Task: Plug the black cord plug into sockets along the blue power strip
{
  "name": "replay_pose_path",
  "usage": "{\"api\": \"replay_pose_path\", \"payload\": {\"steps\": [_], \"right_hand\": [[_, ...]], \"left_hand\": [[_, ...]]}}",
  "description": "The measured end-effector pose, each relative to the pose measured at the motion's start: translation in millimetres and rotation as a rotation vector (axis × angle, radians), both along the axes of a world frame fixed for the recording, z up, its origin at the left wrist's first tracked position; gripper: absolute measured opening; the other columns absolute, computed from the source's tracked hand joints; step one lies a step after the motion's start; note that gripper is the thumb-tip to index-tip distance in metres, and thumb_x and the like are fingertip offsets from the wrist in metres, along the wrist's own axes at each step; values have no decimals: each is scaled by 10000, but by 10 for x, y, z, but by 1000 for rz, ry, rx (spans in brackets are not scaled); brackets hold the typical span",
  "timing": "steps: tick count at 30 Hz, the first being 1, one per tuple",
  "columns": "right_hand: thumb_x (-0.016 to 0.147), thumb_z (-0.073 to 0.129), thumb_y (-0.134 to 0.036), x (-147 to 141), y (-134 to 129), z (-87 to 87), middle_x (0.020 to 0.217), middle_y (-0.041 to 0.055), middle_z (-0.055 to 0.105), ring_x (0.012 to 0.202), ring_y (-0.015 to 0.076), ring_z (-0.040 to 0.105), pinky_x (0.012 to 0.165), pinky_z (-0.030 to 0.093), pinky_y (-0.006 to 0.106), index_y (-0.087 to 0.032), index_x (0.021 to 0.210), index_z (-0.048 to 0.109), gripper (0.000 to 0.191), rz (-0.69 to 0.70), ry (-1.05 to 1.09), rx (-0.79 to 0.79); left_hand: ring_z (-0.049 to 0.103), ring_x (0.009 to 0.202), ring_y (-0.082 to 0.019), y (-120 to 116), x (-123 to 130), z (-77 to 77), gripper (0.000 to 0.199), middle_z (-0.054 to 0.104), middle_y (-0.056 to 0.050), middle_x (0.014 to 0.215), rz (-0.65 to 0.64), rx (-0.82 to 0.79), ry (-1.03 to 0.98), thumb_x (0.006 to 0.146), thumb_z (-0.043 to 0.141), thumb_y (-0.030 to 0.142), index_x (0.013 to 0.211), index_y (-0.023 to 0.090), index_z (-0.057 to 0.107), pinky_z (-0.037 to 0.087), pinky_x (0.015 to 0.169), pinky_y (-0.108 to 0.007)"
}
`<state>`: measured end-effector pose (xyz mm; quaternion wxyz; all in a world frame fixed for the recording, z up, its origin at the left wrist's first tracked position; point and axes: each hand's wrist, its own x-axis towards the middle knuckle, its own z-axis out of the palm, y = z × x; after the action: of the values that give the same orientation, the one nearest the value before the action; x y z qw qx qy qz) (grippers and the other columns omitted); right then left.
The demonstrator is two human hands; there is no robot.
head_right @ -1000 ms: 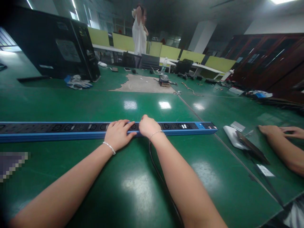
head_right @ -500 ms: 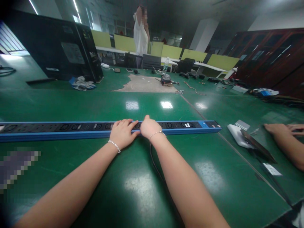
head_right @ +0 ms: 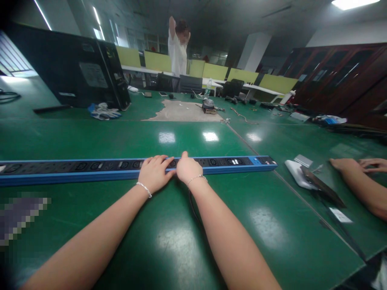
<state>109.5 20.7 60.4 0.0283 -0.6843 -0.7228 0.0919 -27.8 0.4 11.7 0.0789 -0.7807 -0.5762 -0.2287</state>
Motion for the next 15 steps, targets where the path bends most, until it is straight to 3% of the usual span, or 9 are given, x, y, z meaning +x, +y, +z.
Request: {"api": "replay_pose_path", "payload": {"steps": [6, 10, 12, 15], "right_hand": [[912, 309, -307, 15, 1, 38, 994, 178, 671, 922, 248, 649, 813, 449, 354, -124, 1210, 439, 373, -10, 73, -10], [940, 234, -406, 200, 15, 45, 1049, 112, 668, 994, 218, 615, 838, 428, 308, -200, 1112, 559, 421, 45, 209, 6], [948, 206, -406, 355, 8, -10, 1066, 81, 660, 1020, 197, 592, 854, 415, 287, -226, 1062, 606, 454, 12, 218, 110], [940, 260, -358, 593, -22, -172, 1125, 93, 623, 1091, 201, 529, 932, 367, 308, -210, 1137, 611, 428, -78, 134, 358]], "left_hand": [[489, 1163, -244, -16, 1, 15, 471, 582, -75, 1251, -8, 3, 9, 845, 480, 504, 1249, 267, 534, 313, 1000, -423], [492, 1168, -245, -19, -5, 18, 476, 582, -81, 1254, -18, 10, 21, 859, 453, 515, 1252, 257, 527, 324, 993, -419], [489, 1178, -246, -13, -13, 12, 500, 578, -90, 1262, -21, 9, 25, 867, 438, 516, 1275, 235, 504, 327, 994, -417], [468, 1213, -255, -6, -13, 11, 563, 559, -116, 1289, -17, 4, 25, 869, 448, 503, 1331, 183, 438, 322, 1012, -423]]}}
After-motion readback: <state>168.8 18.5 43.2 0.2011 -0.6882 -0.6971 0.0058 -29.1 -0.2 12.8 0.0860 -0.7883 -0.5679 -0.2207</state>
